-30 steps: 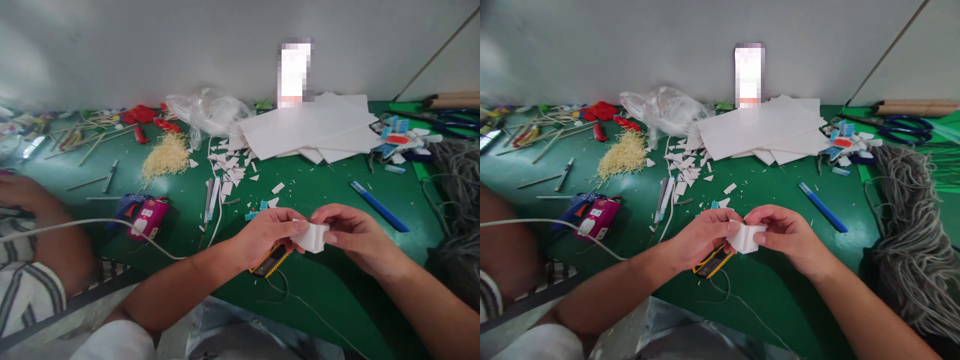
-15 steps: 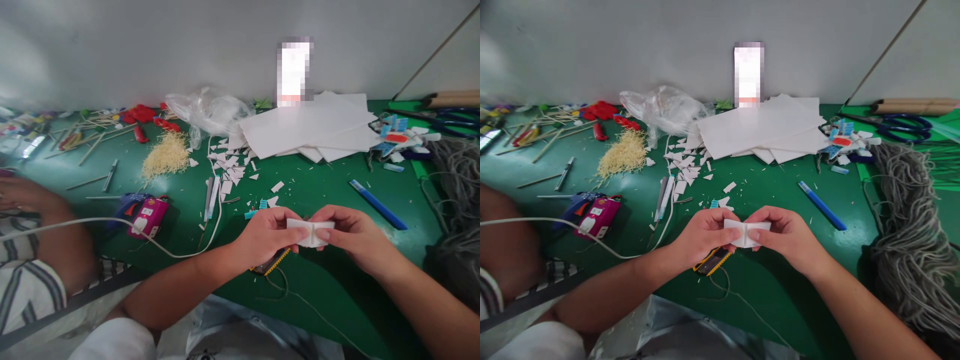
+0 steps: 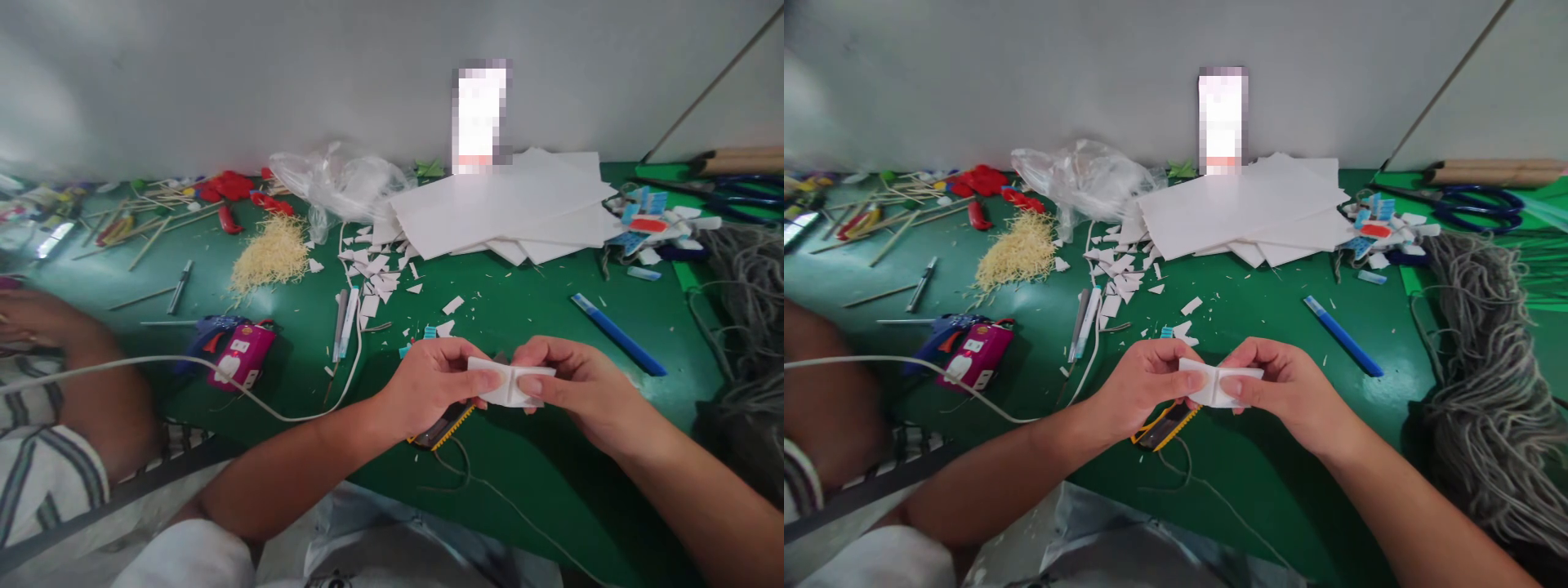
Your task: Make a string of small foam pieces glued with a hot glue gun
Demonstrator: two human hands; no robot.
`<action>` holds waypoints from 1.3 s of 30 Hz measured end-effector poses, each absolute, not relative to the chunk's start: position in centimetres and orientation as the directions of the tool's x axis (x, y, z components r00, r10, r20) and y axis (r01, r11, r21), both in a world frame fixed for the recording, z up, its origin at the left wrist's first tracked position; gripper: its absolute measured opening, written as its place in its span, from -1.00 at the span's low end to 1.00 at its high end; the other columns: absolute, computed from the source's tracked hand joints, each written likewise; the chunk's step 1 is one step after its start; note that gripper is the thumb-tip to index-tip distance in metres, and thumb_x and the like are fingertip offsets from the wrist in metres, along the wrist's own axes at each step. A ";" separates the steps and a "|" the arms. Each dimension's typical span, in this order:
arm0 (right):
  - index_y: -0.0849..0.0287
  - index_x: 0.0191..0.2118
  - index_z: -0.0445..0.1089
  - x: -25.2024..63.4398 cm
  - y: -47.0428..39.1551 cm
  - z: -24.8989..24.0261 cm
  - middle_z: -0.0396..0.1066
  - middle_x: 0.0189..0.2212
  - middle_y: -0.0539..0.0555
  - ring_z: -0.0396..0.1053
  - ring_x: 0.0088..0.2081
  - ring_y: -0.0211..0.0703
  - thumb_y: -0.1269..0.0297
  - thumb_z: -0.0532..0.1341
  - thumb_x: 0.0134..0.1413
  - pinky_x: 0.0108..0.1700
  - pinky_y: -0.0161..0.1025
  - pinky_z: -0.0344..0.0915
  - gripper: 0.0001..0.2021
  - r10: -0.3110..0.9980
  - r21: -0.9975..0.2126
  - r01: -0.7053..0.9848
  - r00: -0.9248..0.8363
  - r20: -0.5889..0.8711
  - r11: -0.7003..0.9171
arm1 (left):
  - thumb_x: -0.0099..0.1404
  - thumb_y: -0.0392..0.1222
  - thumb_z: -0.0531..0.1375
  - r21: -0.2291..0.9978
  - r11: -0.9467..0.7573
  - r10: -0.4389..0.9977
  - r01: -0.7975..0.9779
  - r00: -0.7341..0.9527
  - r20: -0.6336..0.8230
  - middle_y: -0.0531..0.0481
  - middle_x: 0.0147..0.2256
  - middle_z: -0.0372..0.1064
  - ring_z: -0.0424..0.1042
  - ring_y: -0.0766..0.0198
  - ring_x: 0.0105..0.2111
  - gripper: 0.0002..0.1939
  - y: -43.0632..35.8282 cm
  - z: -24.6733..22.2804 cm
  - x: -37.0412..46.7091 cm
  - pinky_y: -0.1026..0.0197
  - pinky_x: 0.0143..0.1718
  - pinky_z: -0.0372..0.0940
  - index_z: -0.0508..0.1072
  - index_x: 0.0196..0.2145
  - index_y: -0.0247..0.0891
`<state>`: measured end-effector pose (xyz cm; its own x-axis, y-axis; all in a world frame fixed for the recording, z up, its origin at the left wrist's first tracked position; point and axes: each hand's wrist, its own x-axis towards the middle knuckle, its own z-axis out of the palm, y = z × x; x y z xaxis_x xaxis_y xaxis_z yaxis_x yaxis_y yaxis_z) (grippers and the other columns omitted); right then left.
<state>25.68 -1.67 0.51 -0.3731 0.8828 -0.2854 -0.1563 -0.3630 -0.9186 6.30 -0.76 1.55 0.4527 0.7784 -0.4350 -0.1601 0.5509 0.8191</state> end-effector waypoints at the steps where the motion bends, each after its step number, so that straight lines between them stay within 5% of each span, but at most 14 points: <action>1: 0.13 -0.50 0.50 25.7 -1.7 0.5 0.40 -0.63 -0.03 0.28 -0.60 -0.35 0.01 0.53 -0.21 -0.55 -0.37 0.26 -0.67 0.885 -0.921 -0.154 -0.371 -0.282 -0.358 | -0.19 0.18 0.54 0.823 0.546 0.780 -0.155 0.452 -0.432 0.14 -0.62 0.35 0.31 0.45 -0.61 -0.46 -0.8 1.6 6.3 0.33 -0.52 0.23 0.43 -0.54 -0.29; 39: 0.14 -0.54 0.41 25.7 -1.4 1.7 0.29 -0.67 -0.03 0.18 -0.62 -0.35 -0.17 0.46 -0.17 -0.61 -0.36 0.18 -0.55 0.880 -0.954 0.060 -0.374 -0.293 -0.292 | -0.10 0.02 0.47 0.852 0.523 0.775 -0.015 0.423 -0.469 0.17 -0.68 0.31 0.27 0.46 -0.65 -0.61 -0.8 2.3 5.9 0.39 -0.59 0.13 0.39 -0.55 -0.25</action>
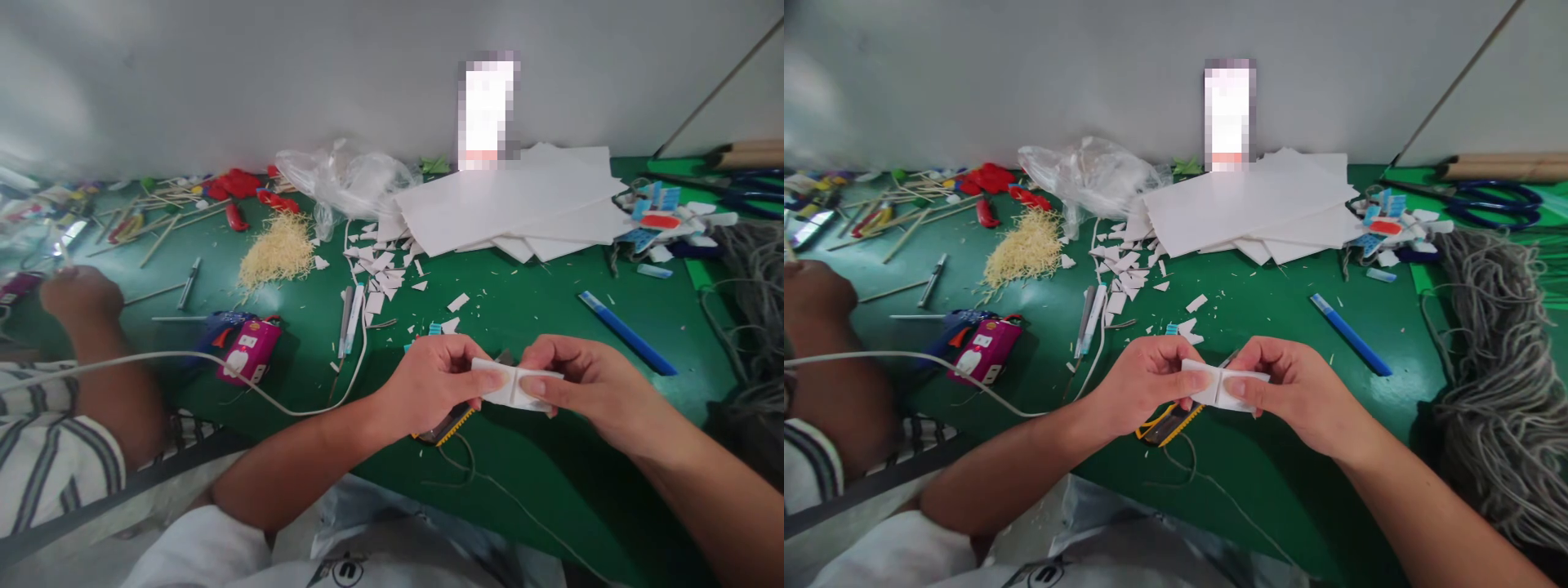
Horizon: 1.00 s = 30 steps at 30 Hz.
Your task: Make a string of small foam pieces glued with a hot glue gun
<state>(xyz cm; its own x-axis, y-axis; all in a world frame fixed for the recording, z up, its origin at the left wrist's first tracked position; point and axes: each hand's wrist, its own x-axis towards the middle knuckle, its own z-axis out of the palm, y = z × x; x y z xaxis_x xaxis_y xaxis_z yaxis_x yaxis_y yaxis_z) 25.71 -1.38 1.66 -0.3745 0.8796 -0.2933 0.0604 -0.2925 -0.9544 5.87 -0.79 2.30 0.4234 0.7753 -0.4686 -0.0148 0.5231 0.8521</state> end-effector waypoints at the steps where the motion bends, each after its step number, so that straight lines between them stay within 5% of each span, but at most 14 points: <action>1: 0.14 -0.54 0.41 25.7 -1.4 1.7 0.29 -0.67 -0.03 0.18 -0.62 -0.35 -0.16 0.46 -0.17 -0.61 -0.36 0.18 -0.55 0.878 -0.953 0.066 -0.375 -0.298 -0.295 | -0.07 0.01 0.46 0.857 0.516 0.779 -0.011 0.423 -0.463 0.17 -0.67 0.31 0.27 0.46 -0.65 -0.63 -0.8 2.3 5.8 0.39 -0.59 0.13 0.39 -0.54 -0.25; 24: 0.13 -0.53 0.43 25.8 -2.0 0.9 0.21 -0.68 -0.09 -0.02 -0.64 -0.41 -0.06 0.46 -0.10 -0.66 -0.37 -0.10 -0.63 0.894 -0.953 0.032 -0.338 -0.293 -0.301 | 0.09 -0.03 0.36 0.895 0.444 0.795 0.034 0.447 -0.411 0.16 -0.64 0.32 0.26 0.46 -0.63 -0.73 -1.4 1.7 5.1 0.41 -0.61 0.12 0.39 -0.48 -0.24; 30: 0.12 -0.56 0.40 25.6 -1.3 1.8 0.21 -0.68 -0.08 0.00 -0.66 -0.40 -0.19 0.45 -0.19 -0.69 -0.36 -0.12 -0.53 0.838 -0.924 0.062 -0.402 -0.369 -0.377 | 0.02 -0.02 0.42 0.871 0.492 0.773 0.003 0.458 -0.439 0.16 -0.65 0.33 0.28 0.47 -0.63 -0.68 -0.9 1.7 5.2 0.42 -0.59 0.16 0.39 -0.50 -0.25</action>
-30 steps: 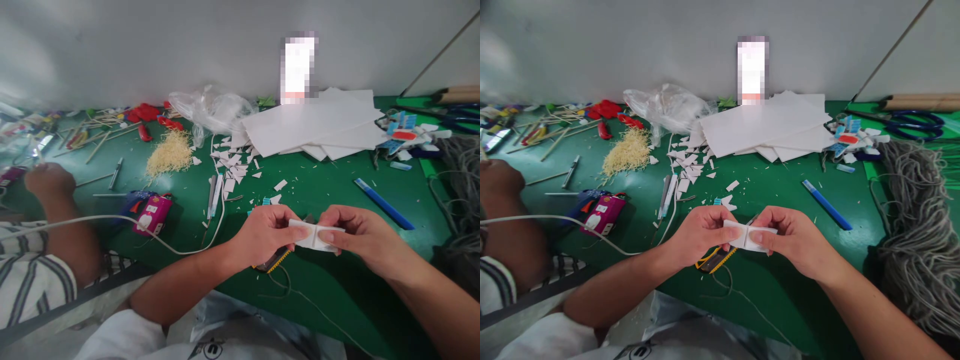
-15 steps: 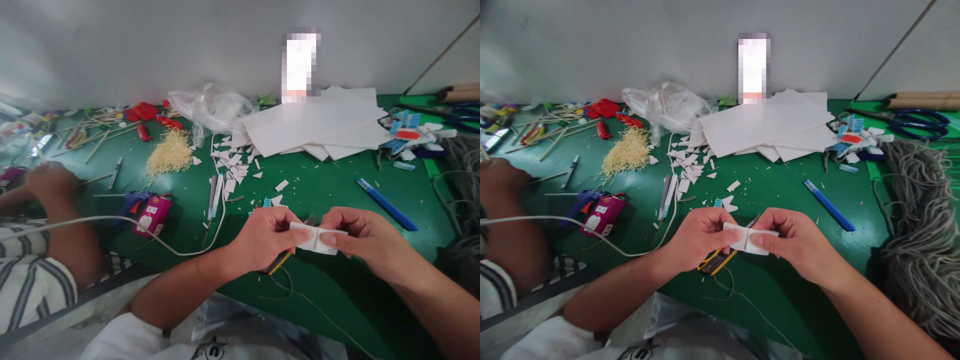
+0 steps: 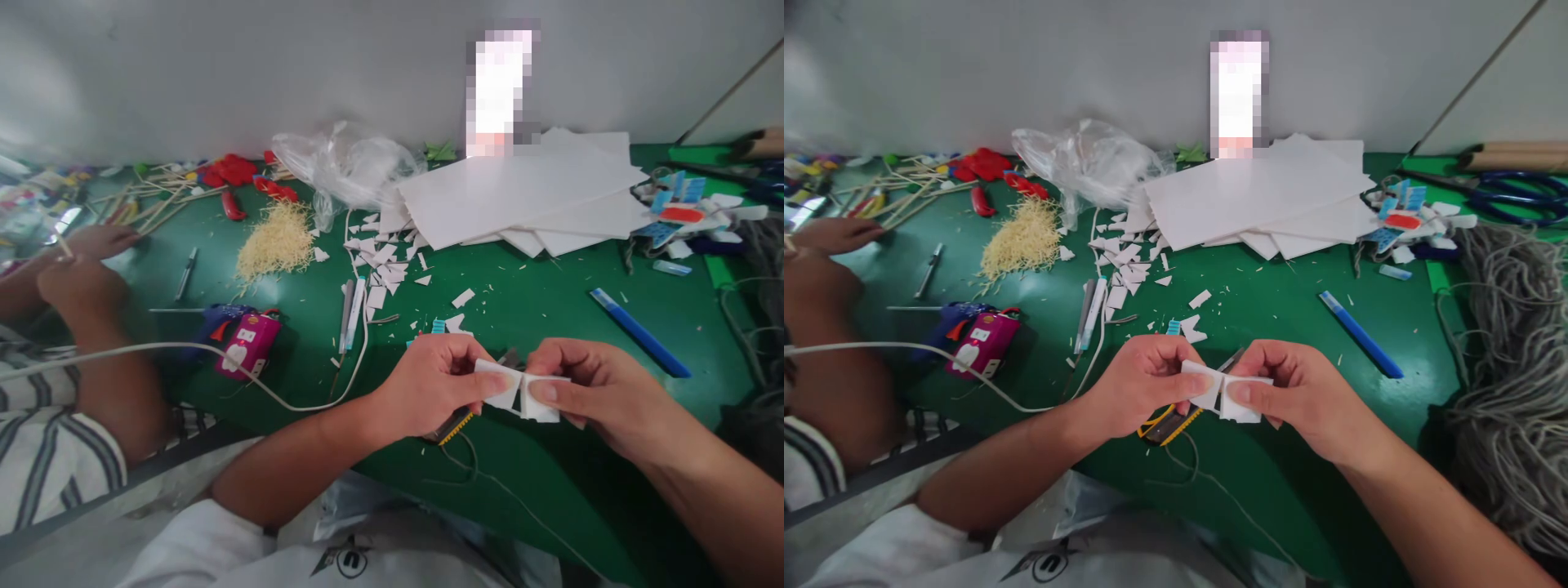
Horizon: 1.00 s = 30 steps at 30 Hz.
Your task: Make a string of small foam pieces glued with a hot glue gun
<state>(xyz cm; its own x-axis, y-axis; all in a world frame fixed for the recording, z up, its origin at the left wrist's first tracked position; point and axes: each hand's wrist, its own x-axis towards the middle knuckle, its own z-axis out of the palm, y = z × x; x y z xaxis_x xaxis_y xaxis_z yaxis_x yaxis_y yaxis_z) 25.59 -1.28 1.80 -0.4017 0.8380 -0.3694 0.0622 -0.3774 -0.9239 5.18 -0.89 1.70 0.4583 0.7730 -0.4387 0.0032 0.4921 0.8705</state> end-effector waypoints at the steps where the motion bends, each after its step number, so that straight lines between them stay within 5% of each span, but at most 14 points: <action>1: 0.12 -0.57 0.39 25.6 -1.2 2.0 0.21 -0.68 -0.07 0.02 -0.66 -0.40 -0.20 0.45 -0.19 -0.69 -0.36 -0.11 -0.53 0.828 -0.921 0.076 -0.414 -0.377 -0.382 | 0.02 -0.02 0.42 0.871 0.491 0.766 0.017 0.468 -0.441 0.16 -0.65 0.33 0.28 0.47 -0.63 -0.68 -0.9 1.7 5.1 0.42 -0.60 0.15 0.40 -0.50 -0.25; 11: 0.12 -0.50 0.48 25.9 -1.6 0.7 0.37 -0.61 -0.02 0.23 -0.58 -0.34 -0.06 0.48 -0.17 -0.56 -0.37 0.16 -0.64 0.903 -0.954 0.051 -0.310 -0.297 -0.296 | 0.09 -0.05 0.37 0.875 0.484 0.769 0.011 0.473 -0.431 0.14 -0.57 0.38 0.29 0.44 -0.58 -0.72 -1.3 1.1 5.3 0.40 -0.57 0.16 0.38 -0.44 -0.23; 18: 0.11 -0.44 0.57 25.8 -1.8 0.8 0.53 -0.49 0.07 0.39 -0.46 -0.21 -0.15 0.44 -0.16 -0.41 -0.29 0.33 -0.61 0.902 -0.943 0.221 -0.301 -0.310 -0.250 | 0.17 -0.07 0.30 0.932 0.346 0.826 0.111 0.436 -0.358 0.16 -0.55 0.30 0.24 0.43 -0.55 -0.79 -1.2 1.0 5.5 0.38 -0.54 0.15 0.40 -0.43 -0.24; 30: 0.11 -0.55 0.41 25.3 -2.1 2.0 0.36 -0.61 -0.02 0.21 -0.55 -0.31 -0.20 0.36 -0.03 -0.52 -0.32 0.16 -0.55 0.883 -0.953 0.210 -0.375 -0.283 -0.216 | 0.22 -0.14 0.27 0.944 0.032 0.879 0.327 0.440 -0.182 0.11 -0.52 0.38 0.30 0.42 -0.52 -0.86 -1.2 2.2 4.8 0.37 -0.49 0.16 0.51 -0.43 -0.25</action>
<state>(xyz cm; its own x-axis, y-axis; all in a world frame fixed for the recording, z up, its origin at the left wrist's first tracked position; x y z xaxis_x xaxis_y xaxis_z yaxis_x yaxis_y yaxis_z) 25.32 -2.08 2.03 -0.3745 0.8829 -0.2831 0.2103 -0.2164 -0.9534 4.81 -1.22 2.19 0.4399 0.8794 -0.1820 0.3273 0.0317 0.9444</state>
